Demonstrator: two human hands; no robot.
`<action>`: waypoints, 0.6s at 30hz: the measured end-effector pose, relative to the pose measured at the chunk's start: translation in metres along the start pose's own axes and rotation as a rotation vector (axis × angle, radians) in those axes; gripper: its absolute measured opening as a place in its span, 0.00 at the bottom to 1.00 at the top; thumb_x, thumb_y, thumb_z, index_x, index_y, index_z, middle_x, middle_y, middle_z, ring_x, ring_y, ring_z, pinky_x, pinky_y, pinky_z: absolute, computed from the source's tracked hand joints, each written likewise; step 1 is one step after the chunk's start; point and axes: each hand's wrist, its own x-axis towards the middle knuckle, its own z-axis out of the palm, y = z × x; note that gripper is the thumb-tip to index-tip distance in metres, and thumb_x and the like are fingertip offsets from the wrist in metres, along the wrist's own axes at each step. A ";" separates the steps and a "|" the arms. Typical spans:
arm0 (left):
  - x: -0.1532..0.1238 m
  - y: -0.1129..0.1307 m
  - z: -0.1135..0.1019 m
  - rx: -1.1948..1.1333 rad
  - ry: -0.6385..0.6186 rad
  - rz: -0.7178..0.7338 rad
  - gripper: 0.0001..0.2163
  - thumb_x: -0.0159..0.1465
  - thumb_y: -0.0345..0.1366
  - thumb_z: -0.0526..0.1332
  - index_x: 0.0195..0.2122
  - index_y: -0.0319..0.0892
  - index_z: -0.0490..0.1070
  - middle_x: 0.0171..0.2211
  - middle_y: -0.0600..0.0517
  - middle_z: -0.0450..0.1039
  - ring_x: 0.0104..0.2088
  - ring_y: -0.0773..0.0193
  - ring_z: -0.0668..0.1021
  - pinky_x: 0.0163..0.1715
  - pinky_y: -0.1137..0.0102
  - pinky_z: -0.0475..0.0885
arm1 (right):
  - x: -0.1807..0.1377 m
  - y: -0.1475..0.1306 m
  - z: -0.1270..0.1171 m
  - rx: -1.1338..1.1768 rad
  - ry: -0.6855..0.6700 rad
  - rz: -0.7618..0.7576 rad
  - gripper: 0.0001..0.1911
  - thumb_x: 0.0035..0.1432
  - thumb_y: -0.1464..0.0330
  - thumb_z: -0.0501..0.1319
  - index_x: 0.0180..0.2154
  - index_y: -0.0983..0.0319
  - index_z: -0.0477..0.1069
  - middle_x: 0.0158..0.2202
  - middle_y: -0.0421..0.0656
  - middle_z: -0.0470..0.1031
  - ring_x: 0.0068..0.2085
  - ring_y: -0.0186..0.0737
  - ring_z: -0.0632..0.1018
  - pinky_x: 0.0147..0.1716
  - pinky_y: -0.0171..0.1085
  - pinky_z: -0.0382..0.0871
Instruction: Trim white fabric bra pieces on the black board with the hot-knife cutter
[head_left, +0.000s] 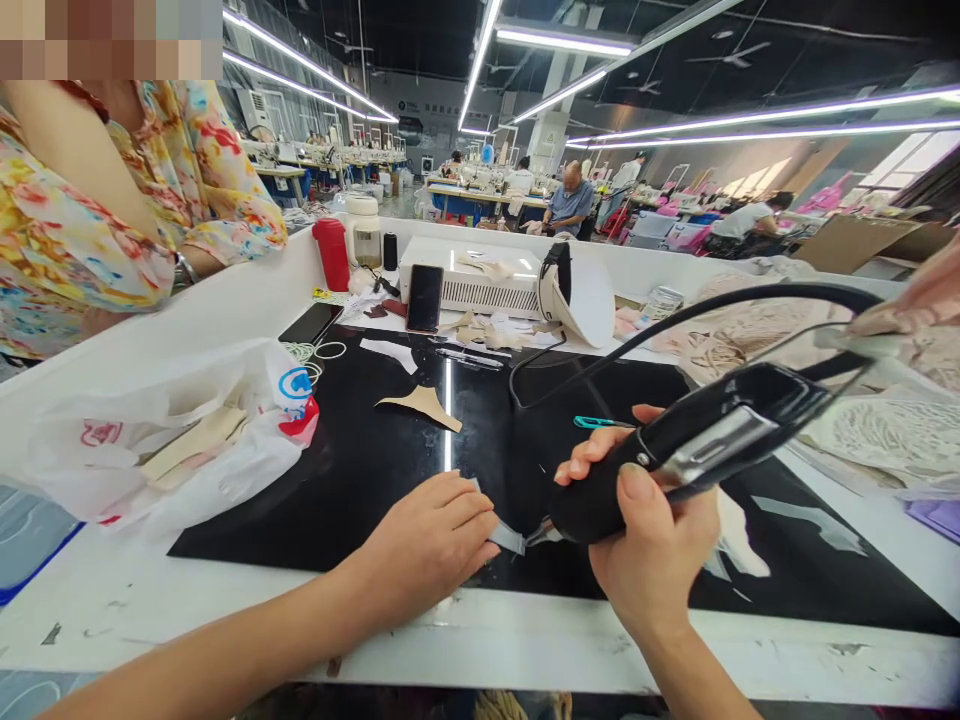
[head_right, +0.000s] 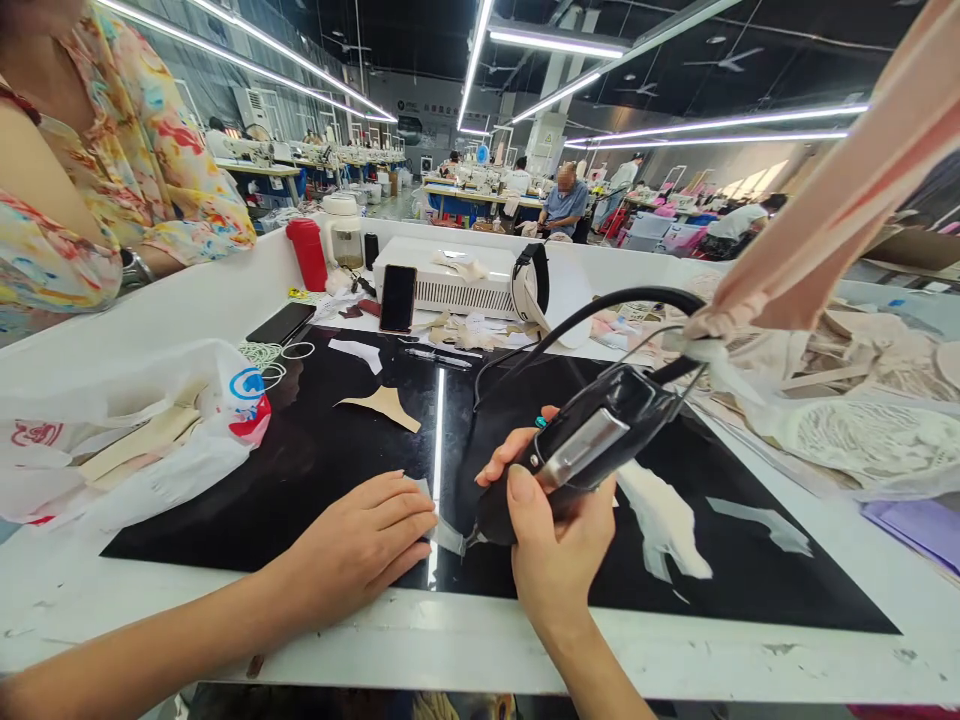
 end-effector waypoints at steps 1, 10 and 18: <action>0.002 0.001 0.001 -0.016 -0.018 0.010 0.09 0.73 0.37 0.57 0.48 0.39 0.72 0.44 0.50 0.78 0.48 0.63 0.78 0.60 0.63 0.69 | -0.001 0.001 -0.001 -0.006 -0.003 0.001 0.20 0.59 0.63 0.68 0.52 0.55 0.68 0.33 0.37 0.73 0.29 0.37 0.75 0.29 0.41 0.75; 0.003 0.004 0.006 -0.114 -0.130 0.030 0.09 0.71 0.37 0.60 0.49 0.40 0.73 0.44 0.50 0.76 0.45 0.62 0.77 0.50 0.67 0.73 | -0.001 0.001 -0.001 -0.013 -0.007 -0.003 0.20 0.59 0.63 0.68 0.52 0.54 0.68 0.33 0.37 0.73 0.29 0.37 0.75 0.30 0.42 0.74; 0.001 0.003 0.008 -0.112 -0.137 0.060 0.10 0.70 0.38 0.62 0.51 0.41 0.73 0.44 0.51 0.76 0.45 0.61 0.76 0.49 0.66 0.72 | -0.002 0.003 -0.003 -0.005 -0.013 -0.003 0.20 0.60 0.63 0.68 0.52 0.54 0.68 0.34 0.37 0.74 0.30 0.37 0.75 0.30 0.42 0.75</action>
